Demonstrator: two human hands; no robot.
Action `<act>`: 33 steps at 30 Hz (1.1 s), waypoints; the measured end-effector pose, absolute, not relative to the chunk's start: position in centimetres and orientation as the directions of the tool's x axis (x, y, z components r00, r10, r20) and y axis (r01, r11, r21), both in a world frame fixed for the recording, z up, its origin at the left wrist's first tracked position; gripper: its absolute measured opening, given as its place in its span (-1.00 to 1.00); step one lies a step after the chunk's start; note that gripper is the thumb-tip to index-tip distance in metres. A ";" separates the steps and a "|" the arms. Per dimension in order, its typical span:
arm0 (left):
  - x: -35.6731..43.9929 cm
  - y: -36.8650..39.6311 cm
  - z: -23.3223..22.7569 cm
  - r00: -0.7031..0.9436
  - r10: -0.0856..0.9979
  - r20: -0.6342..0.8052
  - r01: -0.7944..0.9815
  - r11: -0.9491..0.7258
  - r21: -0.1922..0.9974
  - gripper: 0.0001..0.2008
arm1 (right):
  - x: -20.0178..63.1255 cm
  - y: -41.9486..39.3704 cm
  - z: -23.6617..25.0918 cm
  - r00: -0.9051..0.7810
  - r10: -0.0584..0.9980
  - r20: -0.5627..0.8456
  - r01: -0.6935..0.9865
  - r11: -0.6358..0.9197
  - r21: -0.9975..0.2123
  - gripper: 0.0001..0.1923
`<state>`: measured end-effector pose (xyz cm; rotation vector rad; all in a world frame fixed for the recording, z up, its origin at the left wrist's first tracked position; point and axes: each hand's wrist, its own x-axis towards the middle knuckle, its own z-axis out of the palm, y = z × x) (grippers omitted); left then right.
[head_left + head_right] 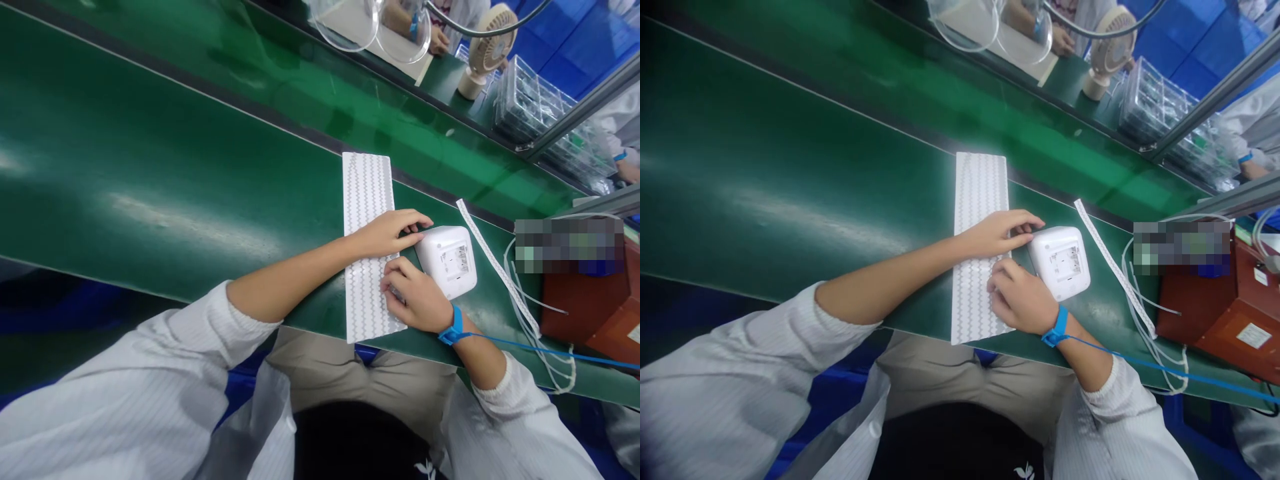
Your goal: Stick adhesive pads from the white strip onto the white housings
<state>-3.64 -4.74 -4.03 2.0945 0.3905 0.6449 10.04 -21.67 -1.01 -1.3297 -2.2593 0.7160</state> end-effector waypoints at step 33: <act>-5.3 -5.7 -4.4 0.941 0.198 0.275 -0.113 -0.583 0.804 -0.18 | 20.8 -20.6 2.1 0.163 0.986 0.034 0.413 -0.037 -0.910 -0.91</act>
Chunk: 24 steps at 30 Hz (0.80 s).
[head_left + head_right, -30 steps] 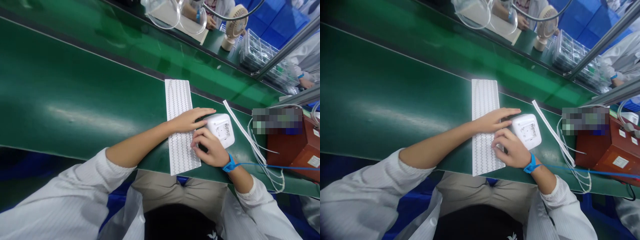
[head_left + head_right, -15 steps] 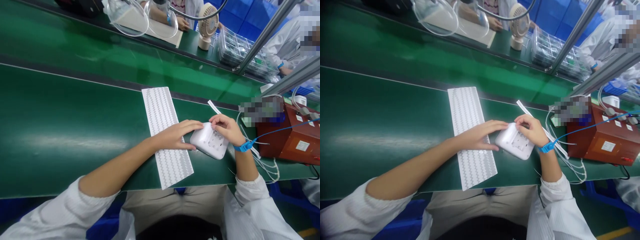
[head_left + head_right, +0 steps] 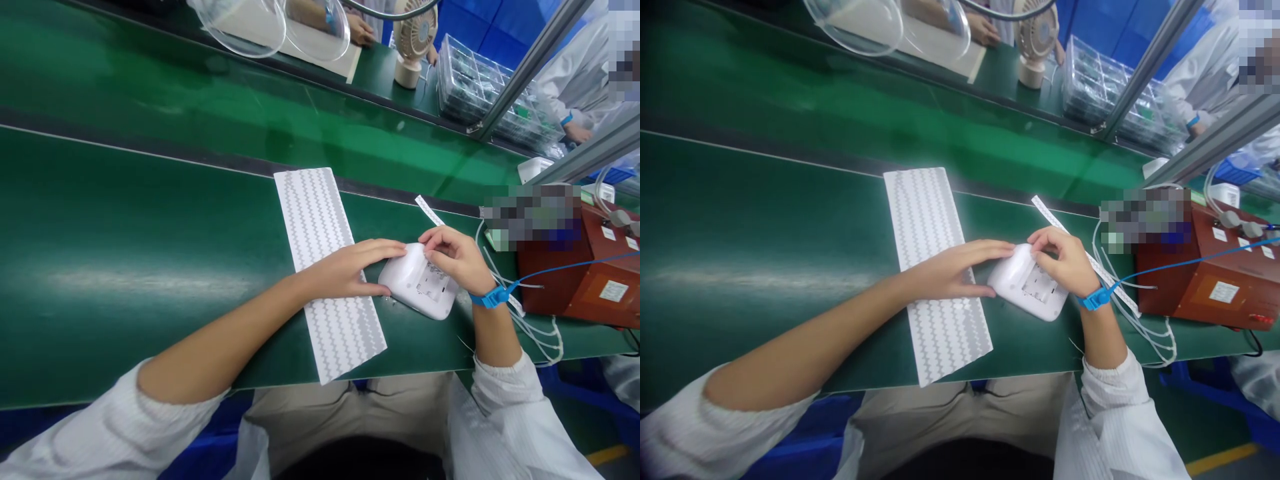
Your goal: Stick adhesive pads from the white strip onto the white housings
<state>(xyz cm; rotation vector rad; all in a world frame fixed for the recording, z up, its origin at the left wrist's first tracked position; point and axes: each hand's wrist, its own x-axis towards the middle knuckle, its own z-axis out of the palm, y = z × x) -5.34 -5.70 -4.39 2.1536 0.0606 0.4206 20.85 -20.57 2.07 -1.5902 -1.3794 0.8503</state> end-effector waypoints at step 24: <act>-5.1 -5.7 -4.9 0.938 0.178 0.296 -0.143 -0.581 0.802 -0.19 | 20.9 -20.6 2.5 0.118 0.992 0.052 0.479 -0.011 -0.878 -0.93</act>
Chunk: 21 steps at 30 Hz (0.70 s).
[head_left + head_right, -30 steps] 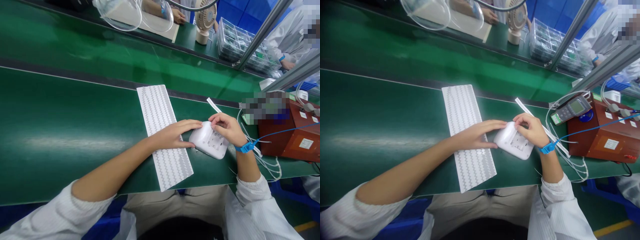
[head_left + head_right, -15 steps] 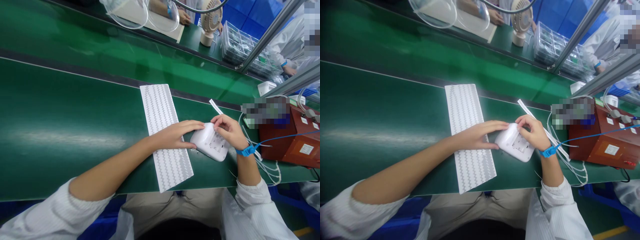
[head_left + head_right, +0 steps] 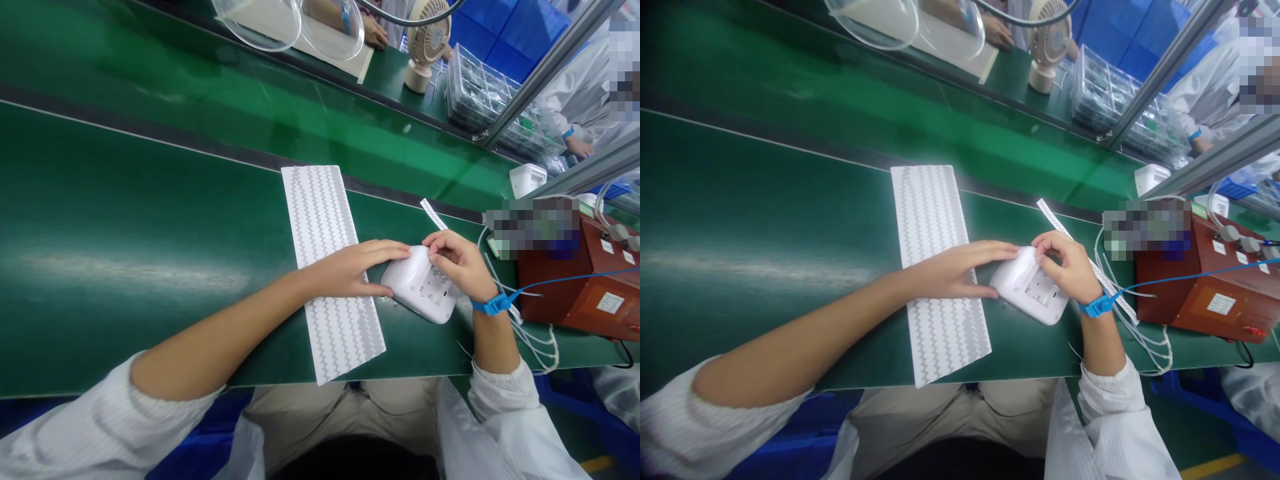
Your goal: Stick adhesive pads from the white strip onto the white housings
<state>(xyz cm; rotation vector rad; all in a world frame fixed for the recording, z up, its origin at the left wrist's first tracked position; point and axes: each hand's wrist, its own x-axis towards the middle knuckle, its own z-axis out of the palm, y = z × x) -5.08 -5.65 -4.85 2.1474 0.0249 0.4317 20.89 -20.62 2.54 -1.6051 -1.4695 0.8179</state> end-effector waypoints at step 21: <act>-4.9 -5.7 -4.8 0.935 0.173 0.311 -0.163 -0.567 0.807 -0.21 | 21.1 -20.6 1.5 0.179 0.978 -0.109 0.226 -0.148 -0.963 -0.52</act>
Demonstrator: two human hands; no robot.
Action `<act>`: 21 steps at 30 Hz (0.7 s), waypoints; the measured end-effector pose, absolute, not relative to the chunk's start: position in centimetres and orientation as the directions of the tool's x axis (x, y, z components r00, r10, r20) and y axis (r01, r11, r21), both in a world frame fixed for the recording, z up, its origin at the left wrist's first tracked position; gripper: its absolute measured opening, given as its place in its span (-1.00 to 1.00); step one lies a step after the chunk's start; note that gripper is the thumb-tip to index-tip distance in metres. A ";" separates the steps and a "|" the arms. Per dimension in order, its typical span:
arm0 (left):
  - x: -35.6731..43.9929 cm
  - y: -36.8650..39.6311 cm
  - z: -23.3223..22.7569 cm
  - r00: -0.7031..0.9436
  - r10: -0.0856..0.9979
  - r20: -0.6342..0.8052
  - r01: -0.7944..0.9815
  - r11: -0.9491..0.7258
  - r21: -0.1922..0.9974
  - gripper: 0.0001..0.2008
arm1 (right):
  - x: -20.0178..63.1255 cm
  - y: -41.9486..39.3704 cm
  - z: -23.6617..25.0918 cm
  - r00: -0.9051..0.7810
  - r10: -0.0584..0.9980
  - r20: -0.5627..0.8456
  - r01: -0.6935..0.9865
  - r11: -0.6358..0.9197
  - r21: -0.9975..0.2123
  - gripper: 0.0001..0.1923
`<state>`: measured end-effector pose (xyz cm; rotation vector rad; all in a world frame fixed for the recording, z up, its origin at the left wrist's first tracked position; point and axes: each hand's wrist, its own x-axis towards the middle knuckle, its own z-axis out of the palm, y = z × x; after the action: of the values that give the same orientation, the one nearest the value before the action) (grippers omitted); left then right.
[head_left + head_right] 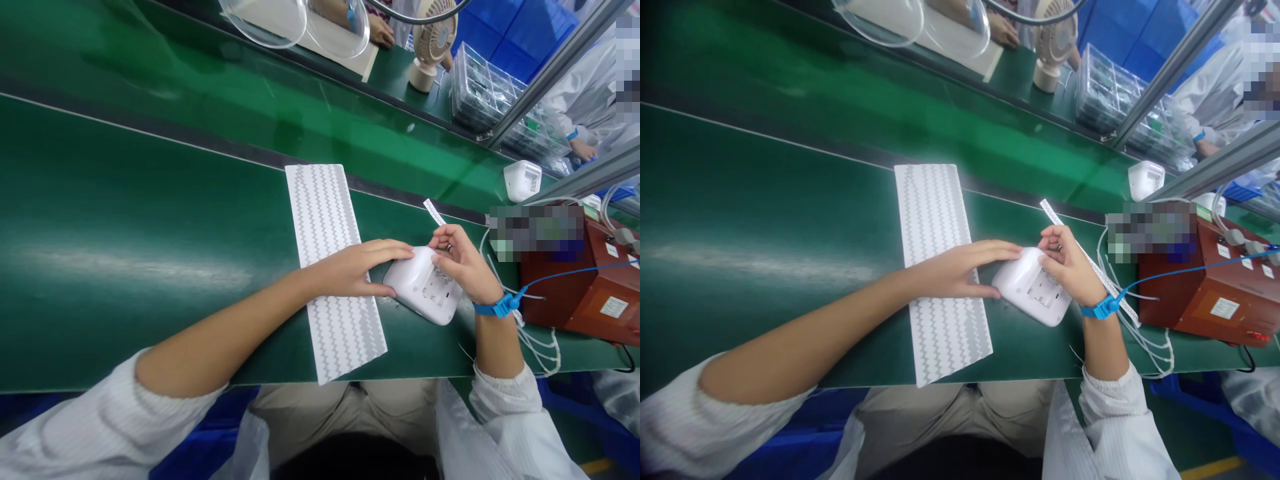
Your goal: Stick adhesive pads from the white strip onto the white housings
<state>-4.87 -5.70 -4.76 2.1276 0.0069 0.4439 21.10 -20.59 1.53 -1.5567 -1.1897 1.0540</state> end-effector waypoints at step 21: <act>-4.3 -5.1 -5.3 0.923 0.203 0.327 -0.155 -0.581 0.799 -0.26 | 21.3 -21.1 1.9 -0.216 0.975 -0.047 0.734 0.130 -0.666 -0.09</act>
<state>-4.32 -5.14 -5.28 2.1374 0.0337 0.4820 21.27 -21.13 1.91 -1.6469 -2.0136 0.8137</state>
